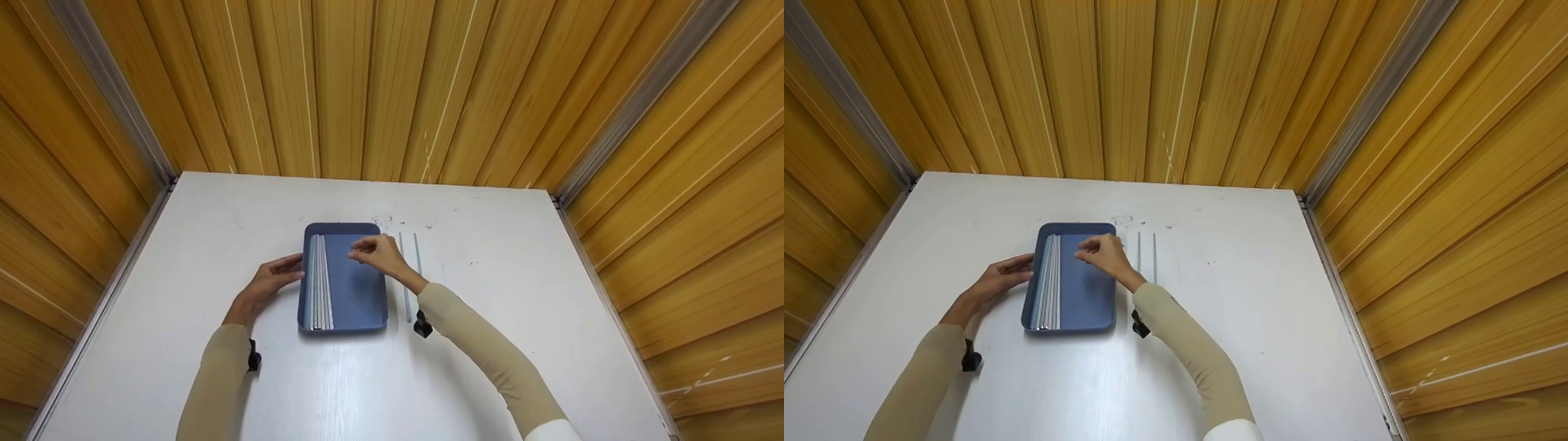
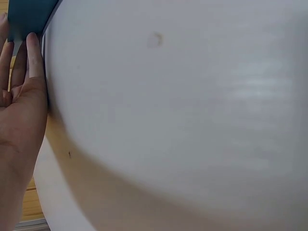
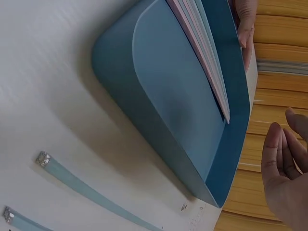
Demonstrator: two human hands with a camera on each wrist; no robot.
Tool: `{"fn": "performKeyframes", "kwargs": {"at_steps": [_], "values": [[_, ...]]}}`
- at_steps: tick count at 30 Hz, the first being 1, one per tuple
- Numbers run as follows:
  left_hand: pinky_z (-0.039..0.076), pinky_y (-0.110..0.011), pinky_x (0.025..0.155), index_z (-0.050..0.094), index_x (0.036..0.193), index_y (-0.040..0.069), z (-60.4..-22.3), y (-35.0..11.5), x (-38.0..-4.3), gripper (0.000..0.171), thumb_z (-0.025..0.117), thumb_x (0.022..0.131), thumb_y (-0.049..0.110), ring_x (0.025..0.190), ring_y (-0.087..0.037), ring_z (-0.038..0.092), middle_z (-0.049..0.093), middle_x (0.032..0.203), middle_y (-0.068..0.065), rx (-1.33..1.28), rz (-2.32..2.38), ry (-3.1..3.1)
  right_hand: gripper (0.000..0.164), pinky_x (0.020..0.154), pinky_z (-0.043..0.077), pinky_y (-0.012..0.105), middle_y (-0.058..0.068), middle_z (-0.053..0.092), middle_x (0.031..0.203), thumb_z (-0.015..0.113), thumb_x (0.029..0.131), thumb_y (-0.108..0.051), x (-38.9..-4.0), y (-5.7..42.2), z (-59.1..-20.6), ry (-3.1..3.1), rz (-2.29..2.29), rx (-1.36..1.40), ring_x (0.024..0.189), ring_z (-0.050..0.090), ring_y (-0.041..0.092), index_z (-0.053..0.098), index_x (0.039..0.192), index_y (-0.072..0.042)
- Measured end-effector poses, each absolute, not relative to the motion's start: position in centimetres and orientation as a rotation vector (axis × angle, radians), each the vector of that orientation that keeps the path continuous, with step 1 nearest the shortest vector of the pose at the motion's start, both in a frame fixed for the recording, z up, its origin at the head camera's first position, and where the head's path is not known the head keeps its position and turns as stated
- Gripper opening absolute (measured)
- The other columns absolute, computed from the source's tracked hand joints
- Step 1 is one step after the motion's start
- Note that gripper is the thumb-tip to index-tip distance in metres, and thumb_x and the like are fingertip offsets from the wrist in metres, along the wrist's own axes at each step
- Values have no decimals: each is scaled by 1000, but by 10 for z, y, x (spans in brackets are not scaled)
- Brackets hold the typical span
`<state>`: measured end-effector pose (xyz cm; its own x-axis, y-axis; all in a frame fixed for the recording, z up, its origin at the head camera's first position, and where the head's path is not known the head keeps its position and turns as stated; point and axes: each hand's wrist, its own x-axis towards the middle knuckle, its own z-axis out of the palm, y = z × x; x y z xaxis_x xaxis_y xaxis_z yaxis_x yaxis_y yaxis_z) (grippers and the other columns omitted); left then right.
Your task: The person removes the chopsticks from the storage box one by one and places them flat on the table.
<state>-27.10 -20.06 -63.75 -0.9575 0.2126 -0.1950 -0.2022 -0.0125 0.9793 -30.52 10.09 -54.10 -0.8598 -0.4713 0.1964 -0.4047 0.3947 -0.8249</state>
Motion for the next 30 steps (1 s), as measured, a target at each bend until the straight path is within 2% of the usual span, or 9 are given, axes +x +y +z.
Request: {"fn": "performKeyframes", "kwargs": {"at_steps": [5, 13, 17, 22, 23, 30], "values": [[49, -21, 108, 49, 151, 5, -632, -201, -271, 66, 77, 92, 14, 148, -31, 44, 49, 156, -17, 14, 2058, 1990, 23, 66, 61, 23, 22, 78, 95, 78, 90, -10, -310, 89, -542, 2558, -1446, -825, 77, 77, 29, 77, 105, 7], [40, -38, 121, 52, 150, 9, -633, -199, -273, 64, 78, 91, 13, 147, -27, 46, 52, 155, -13, -28, 2063, 1963, 22, 71, 61, 22, 24, 78, 99, 79, 88, -5, -311, 74, -558, 2508, -1361, -845, 86, 77, 35, 76, 105, 9], [38, -43, 123, 51, 150, 8, -637, -197, -273, 64, 77, 92, 13, 148, -30, 44, 50, 156, -14, -18, 2055, 1969, 21, 75, 59, 19, 21, 78, 101, 79, 87, -5, -309, 66, -570, 2519, -1270, -868, 90, 76, 32, 77, 105, 7], [38, -42, 123, 52, 150, 9, -638, -197, -273, 63, 77, 92, 12, 148, -29, 44, 50, 157, -14, -24, 2067, 1951, 23, 78, 61, 24, 23, 78, 103, 77, 88, -4, -306, 62, -582, 2468, -1203, -880, 90, 76, 31, 76, 107, 9], [38, -41, 122, 51, 150, 9, -639, -197, -273, 64, 77, 92, 13, 148, -29, 44, 50, 157, -14, -20, 2065, 1952, 23, 77, 62, 23, 24, 77, 102, 76, 88, -3, -305, 61, -585, 2458, -1201, -884, 87, 77, 28, 75, 107, 10], [39, -39, 122, 52, 150, 8, -637, -200, -272, 65, 78, 91, 13, 148, -29, 45, 51, 156, -14, -9, 2074, 1937, 25, 68, 61, 21, 27, 76, 101, 78, 86, 0, -300, 61, -595, 2338, -1245, -744, 88, 76, 36, 73, 107, 11]]}}
